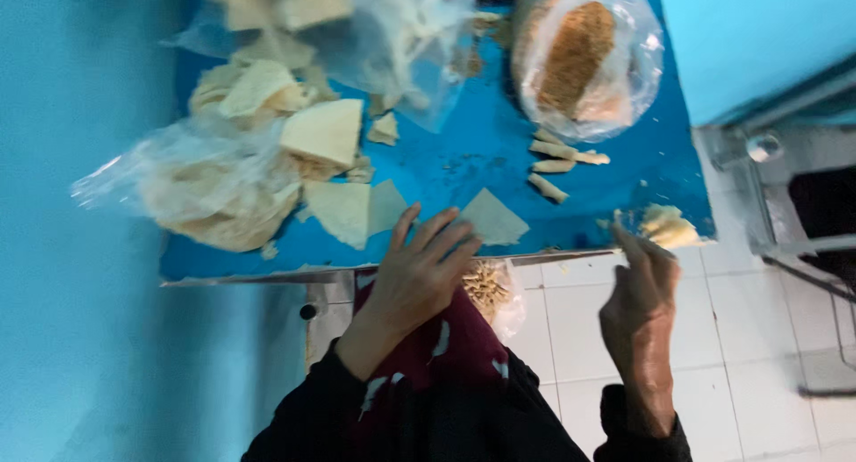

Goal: The person tears small pieces from flat sheets of dough on a blue table and rolls and shapes them between the fingers into small elongated pieces, occasionally reaching into a plastic bag of brown powder. Shaped pieces accumulate on the table.

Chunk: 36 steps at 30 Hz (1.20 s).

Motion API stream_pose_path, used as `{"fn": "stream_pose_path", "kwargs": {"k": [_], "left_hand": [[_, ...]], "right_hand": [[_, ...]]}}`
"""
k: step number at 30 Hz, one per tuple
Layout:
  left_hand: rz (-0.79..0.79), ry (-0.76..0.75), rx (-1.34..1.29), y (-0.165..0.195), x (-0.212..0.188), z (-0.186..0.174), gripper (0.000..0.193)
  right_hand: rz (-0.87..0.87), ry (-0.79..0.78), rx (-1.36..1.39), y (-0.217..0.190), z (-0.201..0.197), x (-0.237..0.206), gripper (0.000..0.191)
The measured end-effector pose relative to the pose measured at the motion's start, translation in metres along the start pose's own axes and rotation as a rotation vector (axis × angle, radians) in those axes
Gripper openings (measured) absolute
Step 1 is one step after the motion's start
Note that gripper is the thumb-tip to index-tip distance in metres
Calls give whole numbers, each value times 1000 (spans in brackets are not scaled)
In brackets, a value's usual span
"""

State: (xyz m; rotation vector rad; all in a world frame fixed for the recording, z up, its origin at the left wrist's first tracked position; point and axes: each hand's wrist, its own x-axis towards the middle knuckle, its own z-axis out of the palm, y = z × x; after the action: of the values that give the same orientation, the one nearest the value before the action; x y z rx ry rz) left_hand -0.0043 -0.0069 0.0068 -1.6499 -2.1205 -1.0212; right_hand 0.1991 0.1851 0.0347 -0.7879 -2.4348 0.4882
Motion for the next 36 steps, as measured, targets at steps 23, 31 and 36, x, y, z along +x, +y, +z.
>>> {"fn": "stream_pose_path", "kwargs": {"k": [23, 31, 36], "left_hand": [[83, 29, -10, -5, -4, 2, 28], [78, 42, -23, -2, 0, 5, 28], [76, 52, -20, -3, 2, 8, 31]], "right_hand": [[279, 57, 517, 27, -16, -14, 44], [-460, -238, -153, -47, 18, 64, 79], [-737, -255, -373, -46, 33, 89, 71]]}}
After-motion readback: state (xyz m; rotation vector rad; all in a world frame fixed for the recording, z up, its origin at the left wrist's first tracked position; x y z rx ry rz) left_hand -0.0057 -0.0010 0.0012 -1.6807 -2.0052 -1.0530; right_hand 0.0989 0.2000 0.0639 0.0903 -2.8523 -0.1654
